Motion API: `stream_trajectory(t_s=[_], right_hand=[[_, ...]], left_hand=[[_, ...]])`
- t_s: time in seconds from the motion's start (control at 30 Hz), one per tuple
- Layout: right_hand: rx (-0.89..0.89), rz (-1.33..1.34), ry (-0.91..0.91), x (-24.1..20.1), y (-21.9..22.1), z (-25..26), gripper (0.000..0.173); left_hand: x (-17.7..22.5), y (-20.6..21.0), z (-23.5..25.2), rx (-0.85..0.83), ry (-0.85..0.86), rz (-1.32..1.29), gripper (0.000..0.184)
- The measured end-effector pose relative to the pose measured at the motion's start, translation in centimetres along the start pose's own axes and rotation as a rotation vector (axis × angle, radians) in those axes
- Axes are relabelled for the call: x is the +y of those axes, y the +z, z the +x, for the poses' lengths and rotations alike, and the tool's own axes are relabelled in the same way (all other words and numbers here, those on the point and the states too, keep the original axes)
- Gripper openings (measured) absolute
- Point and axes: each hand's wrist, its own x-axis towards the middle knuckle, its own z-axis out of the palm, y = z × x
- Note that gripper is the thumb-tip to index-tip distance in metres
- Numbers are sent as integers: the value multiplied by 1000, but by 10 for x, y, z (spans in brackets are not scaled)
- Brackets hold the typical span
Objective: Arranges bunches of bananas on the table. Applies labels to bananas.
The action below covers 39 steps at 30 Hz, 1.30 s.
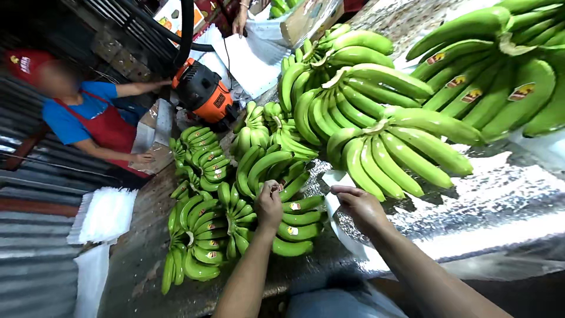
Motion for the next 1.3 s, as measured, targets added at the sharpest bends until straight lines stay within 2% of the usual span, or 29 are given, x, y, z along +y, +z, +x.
stream_trajectory(t_s=[0.07,0.17,0.27,0.33,0.5,0.53,0.67,0.8,0.87,0.93,1.0,1.07,1.1,1.2,1.3], right_hand=[[-67,-28,-23,-4,2,-2,23],[-181,-157,-115,-1,5,-5,41],[-222,-190,-133,-2,12,-13,26],[-250,-221,-127,-4,13,-16,17],[-250,-263,-223,-4,15,-16,15],[-243,-247,-242,-5,14,-17,15],[-231,-184,-268,-11,11,-23,32],[-165,-89,-218,-14,9,-30,23],[-151,-72,-158,-14,9,-30,25],[-140,-41,-121,-13,15,-32,26],[-142,12,-86,-16,23,-39,26],[-148,74,-48,-20,32,-47,26],[-152,99,-29,-21,36,-51,26],[-174,124,19,-20,50,-63,30],[-227,213,95,-12,64,-73,31]], left_hand=[[-9,4,15,-56,-8,159,26],[-10,15,30,-166,-68,418,40],[-2,25,41,-326,-190,637,50],[0,31,44,-352,-226,704,48],[2,36,48,-393,-243,827,43],[3,35,50,-409,-238,849,42],[5,26,54,-499,-190,974,39],[22,1,55,-596,-143,1009,38],[34,-18,43,-550,-43,841,34],[42,-34,22,-486,136,532,25],[43,-40,0,-500,306,235,19],[41,-42,-16,-521,438,139,20],[36,-41,-21,-472,513,128,19],[13,-37,-32,-184,728,113,6],[-6,-42,-42,72,892,81,15]])
